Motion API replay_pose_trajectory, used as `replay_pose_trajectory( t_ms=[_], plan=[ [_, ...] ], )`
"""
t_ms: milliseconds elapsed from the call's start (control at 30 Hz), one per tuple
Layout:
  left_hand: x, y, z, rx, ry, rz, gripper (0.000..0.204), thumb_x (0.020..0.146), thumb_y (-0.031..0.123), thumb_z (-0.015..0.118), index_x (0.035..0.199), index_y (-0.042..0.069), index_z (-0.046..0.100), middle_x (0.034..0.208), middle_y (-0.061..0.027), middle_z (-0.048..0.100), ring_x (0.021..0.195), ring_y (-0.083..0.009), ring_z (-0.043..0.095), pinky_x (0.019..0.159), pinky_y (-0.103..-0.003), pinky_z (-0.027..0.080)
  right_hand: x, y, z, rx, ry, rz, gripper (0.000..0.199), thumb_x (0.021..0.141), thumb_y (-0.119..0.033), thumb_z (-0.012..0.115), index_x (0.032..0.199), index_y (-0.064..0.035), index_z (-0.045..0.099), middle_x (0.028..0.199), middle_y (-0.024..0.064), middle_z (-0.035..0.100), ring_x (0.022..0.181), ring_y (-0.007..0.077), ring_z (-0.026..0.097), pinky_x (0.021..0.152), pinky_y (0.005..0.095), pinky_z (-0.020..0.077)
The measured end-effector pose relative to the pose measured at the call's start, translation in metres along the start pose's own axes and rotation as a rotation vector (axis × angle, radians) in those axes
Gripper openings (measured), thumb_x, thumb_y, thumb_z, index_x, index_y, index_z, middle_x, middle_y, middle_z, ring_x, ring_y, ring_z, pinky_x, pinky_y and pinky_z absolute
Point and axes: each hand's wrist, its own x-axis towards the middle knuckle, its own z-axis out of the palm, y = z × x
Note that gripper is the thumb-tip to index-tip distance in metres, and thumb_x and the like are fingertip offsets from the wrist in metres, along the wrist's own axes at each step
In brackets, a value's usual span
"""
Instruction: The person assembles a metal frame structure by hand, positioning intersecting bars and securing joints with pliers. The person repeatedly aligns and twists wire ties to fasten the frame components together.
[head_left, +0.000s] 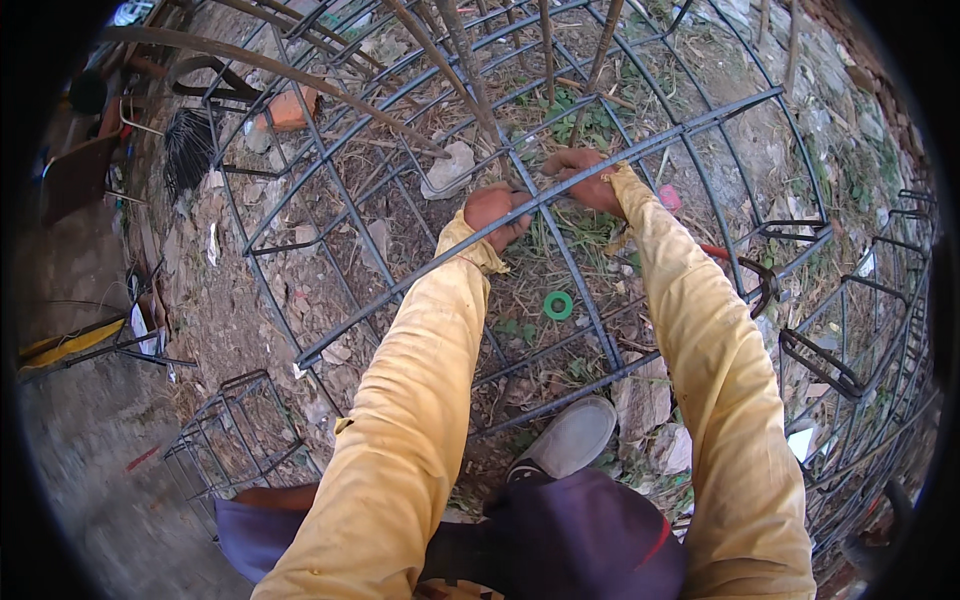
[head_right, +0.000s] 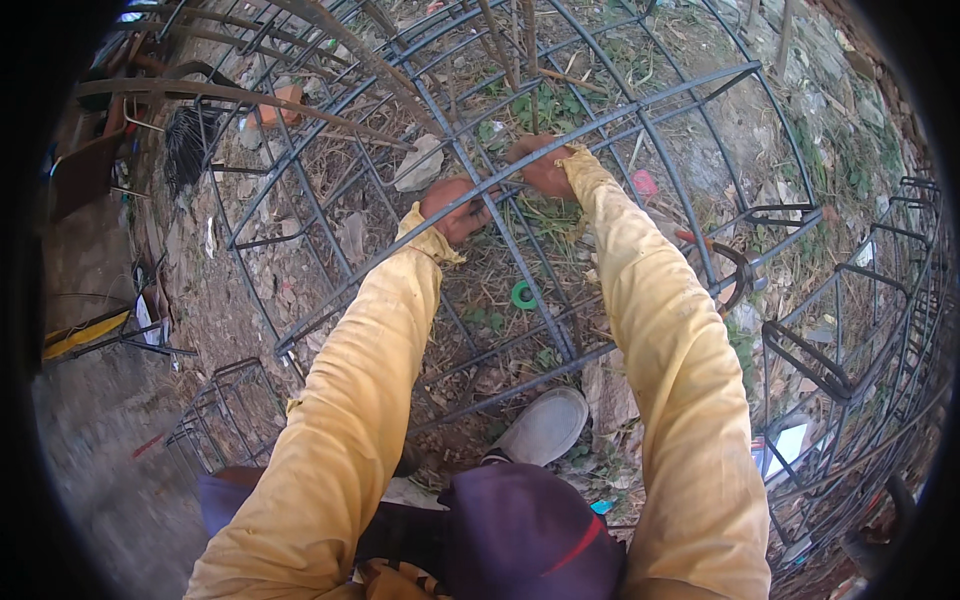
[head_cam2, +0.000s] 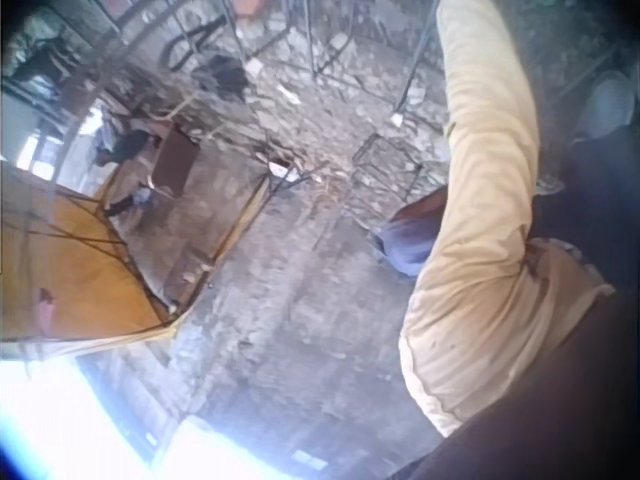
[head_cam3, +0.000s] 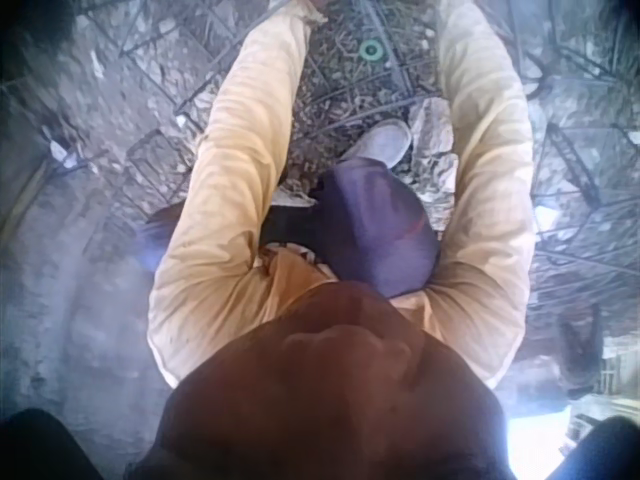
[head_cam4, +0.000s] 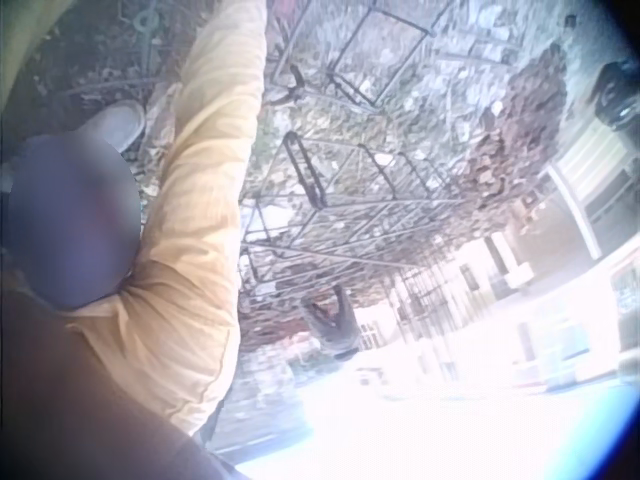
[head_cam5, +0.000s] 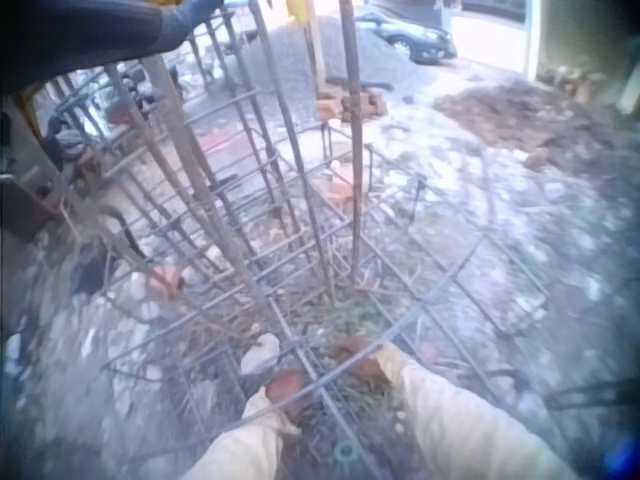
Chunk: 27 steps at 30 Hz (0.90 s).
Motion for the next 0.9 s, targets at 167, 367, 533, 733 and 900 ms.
replay_pose_trajectory(
  t_ms=[167,367,533,733,900],
  plan=[
    [0.005,-0.007,0.012,0.010,-0.077,-0.119,0.021,0.081,0.020,0.066,0.100,0.011,0.071,0.086,-0.0104,0.068,0.088,-0.0346,0.061,0.075,-0.044,0.051,0.001,0.012,0.006,0.101,-0.022,-0.013,0.021,0.092,-0.020,0.056,0.103,-0.0070,0.068,0.099,0.0150,0.068,0.096,0.0307,0.065,0.085,0.0401,0.0505],
    [-0.004,-0.035,0.055,-0.788,0.277,-0.170,0.013,0.074,0.014,0.069,0.086,0.009,0.070,0.084,-0.0090,0.069,0.080,-0.0330,0.062,0.071,-0.042,0.053,-0.001,0.000,0.004,0.467,-0.063,0.227,0.023,0.087,-0.009,0.056,0.106,-0.0024,0.068,0.083,0.0036,0.065,0.070,0.0108,0.054,0.063,0.0288,0.0442],
    [-0.009,-0.037,0.072,-0.928,0.435,-0.513,0.015,0.081,0.011,0.065,0.094,0.006,0.069,0.095,-0.0096,0.068,0.077,-0.0276,0.063,0.065,-0.036,0.053,0.005,0.021,0.030,0.137,0.176,0.013,0.025,0.083,-0.003,0.054,0.104,-0.0020,0.067,0.083,0.0108,0.067,0.076,0.0204,0.065,0.067,0.0350,0.0510],
    [0.032,0.026,0.043,-1.473,0.736,-1.279,0.033,0.094,0.014,0.059,0.126,0.008,0.054,0.091,-0.0051,0.063,0.069,-0.0169,0.058,0.060,-0.033,0.051,0.004,0.022,0.023,-0.445,0.056,0.048,0.024,0.085,-0.007,0.063,0.109,-0.0099,0.065,0.101,0.0182,0.068,0.098,0.0403,0.066,0.091,0.0480,0.0520],
    [-0.005,-0.032,0.073,-1.377,0.841,-0.885,0.026,0.090,0.014,0.064,0.115,0.005,0.065,0.088,-0.0072,0.067,0.064,-0.0164,0.058,0.062,-0.030,0.050,0.025,0.011,0.037,-0.556,-0.103,0.109,0.024,0.089,-0.012,0.057,0.110,-0.0119,0.067,0.103,0.0143,0.070,0.100,0.0364,0.066,0.091,0.0430,0.0520]
  ],
)
